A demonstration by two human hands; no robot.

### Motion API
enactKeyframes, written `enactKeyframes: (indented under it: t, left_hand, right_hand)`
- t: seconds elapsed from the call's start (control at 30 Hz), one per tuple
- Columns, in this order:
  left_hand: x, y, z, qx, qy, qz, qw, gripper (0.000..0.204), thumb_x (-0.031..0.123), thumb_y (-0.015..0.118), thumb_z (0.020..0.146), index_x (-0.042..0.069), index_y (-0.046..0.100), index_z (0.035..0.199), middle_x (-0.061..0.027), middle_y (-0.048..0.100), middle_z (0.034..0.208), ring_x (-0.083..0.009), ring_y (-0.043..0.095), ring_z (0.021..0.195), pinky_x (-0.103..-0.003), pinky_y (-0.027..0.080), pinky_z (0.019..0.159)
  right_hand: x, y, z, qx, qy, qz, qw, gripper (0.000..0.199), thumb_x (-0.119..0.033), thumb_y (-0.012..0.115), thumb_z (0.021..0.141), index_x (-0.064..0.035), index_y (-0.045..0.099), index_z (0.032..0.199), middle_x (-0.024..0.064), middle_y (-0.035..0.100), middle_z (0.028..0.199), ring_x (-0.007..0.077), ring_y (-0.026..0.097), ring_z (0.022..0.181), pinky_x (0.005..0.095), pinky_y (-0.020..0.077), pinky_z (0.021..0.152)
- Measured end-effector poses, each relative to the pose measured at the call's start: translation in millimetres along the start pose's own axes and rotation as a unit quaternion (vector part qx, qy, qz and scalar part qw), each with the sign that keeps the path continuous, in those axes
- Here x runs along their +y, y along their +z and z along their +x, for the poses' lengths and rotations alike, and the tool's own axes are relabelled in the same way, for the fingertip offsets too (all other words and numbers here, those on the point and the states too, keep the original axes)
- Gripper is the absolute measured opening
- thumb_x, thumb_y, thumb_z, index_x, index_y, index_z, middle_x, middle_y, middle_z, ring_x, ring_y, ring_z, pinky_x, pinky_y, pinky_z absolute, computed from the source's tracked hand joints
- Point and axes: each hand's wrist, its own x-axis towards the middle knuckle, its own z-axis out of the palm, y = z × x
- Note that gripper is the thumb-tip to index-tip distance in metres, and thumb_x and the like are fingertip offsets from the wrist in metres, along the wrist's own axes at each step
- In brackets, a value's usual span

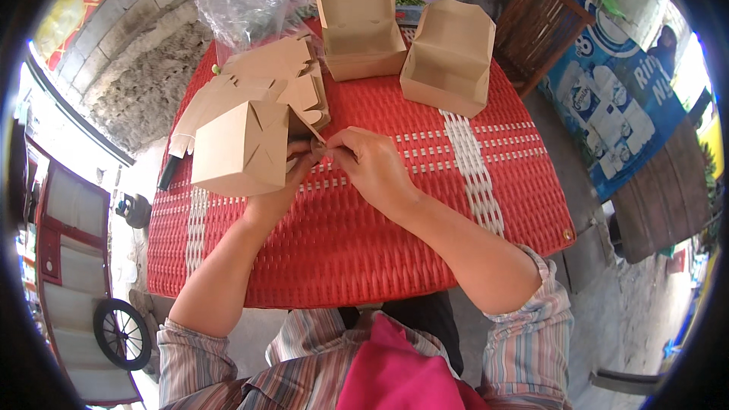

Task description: The person assembles flat cardboard food containers by hand. They fold the pre-cut cardboard pieces along the score lines, tuck the flaps into slots, and secure the tabs to form the box structure. The person repeats this process for multiple units, stacking the finished boxes on the table.

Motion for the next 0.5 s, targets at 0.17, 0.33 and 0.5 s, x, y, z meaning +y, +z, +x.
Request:
enactKeyframes:
  t: [0.17,0.33,0.5]
  left_hand:
    - [18.9,-5.9,1.1,0.026,0.004,-0.044,0.999,0.009,0.004,0.07,0.087,0.003,0.069,0.095,-0.0052,0.068,0.087,-0.0149,0.063,0.078,-0.029,0.05,0.07]
    - [21.1,-11.0,1.9,0.061,0.111,0.079,0.989,0.015,-0.002,0.067,0.084,0.004,0.068,0.098,-0.0066,0.068,0.086,-0.0196,0.064,0.077,-0.032,0.051,0.069]
    - [16.1,-5.8,0.5,0.095,0.169,0.197,0.961,0.014,-0.004,0.067,0.083,0.003,0.067,0.096,-0.0075,0.067,0.084,-0.0224,0.064,0.076,-0.034,0.051,0.068]
  right_hand:
    - [-3.7,0.2,-2.8,-0.001,-0.025,0.008,1.0,0.005,0.0,0.064,0.085,0.0022,0.063,0.089,0.0157,0.064,0.082,0.0328,0.064,0.075,0.038,0.0493,0.065]
    - [-9.6,-1.7,-3.2,0.006,-0.093,-0.027,0.995,0.005,0.001,0.063,0.085,0.0031,0.061,0.089,0.0161,0.061,0.082,0.036,0.062,0.074,0.0404,0.049,0.063]
    - [-10.8,-2.4,-3.2,0.009,-0.102,-0.03,0.994,0.006,0.002,0.062,0.085,0.0031,0.062,0.09,0.0161,0.06,0.082,0.0366,0.062,0.074,0.0408,0.0495,0.063]
